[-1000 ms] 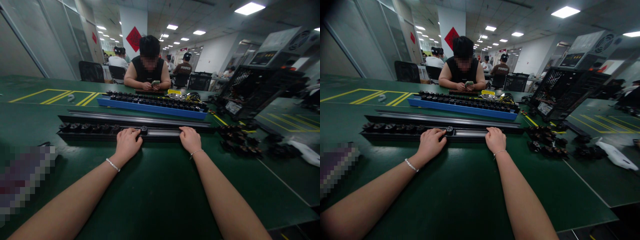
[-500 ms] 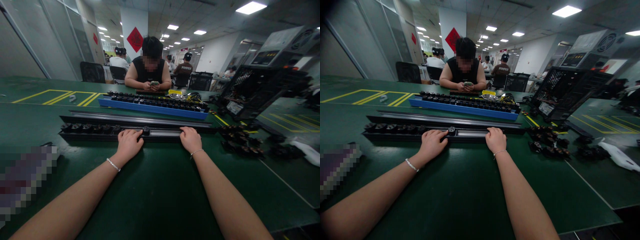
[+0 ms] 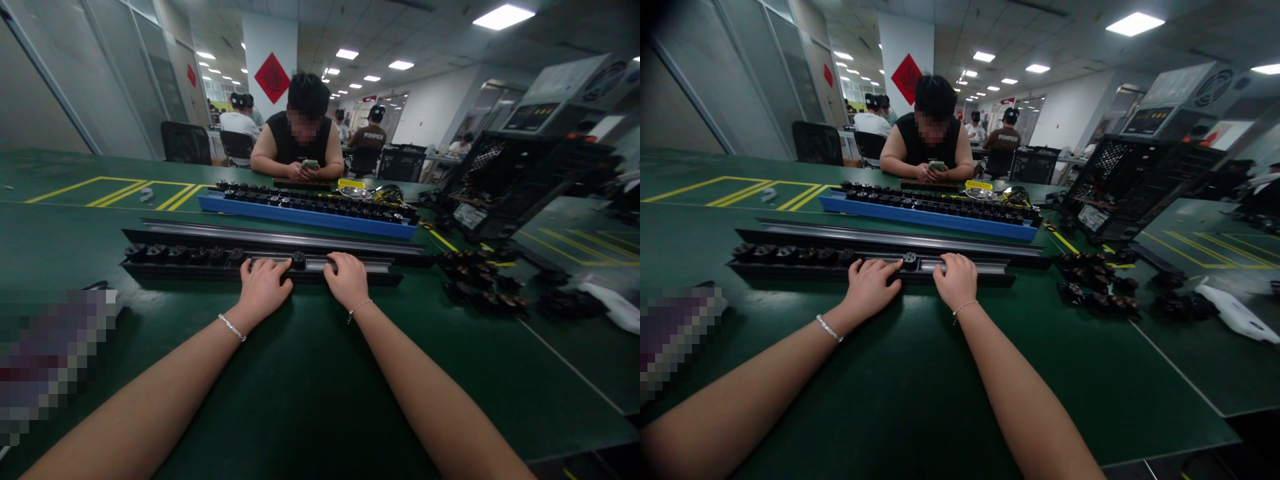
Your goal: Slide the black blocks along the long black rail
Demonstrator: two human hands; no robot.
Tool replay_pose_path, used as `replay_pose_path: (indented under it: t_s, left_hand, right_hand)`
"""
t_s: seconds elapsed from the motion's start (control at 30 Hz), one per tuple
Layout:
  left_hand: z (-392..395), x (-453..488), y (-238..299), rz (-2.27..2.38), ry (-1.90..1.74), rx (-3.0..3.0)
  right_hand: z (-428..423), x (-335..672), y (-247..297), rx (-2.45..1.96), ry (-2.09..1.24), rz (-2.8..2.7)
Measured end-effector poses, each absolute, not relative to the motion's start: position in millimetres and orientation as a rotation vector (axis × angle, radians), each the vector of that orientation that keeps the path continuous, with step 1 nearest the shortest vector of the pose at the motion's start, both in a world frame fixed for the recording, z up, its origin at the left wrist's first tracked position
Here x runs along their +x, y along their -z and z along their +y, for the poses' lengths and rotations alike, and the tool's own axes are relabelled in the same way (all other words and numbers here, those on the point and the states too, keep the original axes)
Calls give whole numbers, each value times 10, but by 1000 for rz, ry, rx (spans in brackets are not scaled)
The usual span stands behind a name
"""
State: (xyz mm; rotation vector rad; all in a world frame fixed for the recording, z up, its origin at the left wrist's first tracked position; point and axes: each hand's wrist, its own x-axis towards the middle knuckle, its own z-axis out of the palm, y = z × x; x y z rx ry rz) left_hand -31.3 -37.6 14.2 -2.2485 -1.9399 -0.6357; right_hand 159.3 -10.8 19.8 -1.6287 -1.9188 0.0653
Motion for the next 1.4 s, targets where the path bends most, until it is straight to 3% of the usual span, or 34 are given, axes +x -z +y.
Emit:
replay_pose_path:
  t_s: [0.3, 1.4]
  left_hand:
    - [-373, -305, -141, -1939, 566, -2256]
    - [-403, -321, -126, -1859, 553, -2305]
  right_hand:
    - [-117, 973, -249, -1669, -187, -1749]
    - [-92, 1069, -231, -1725, -60, -1748]
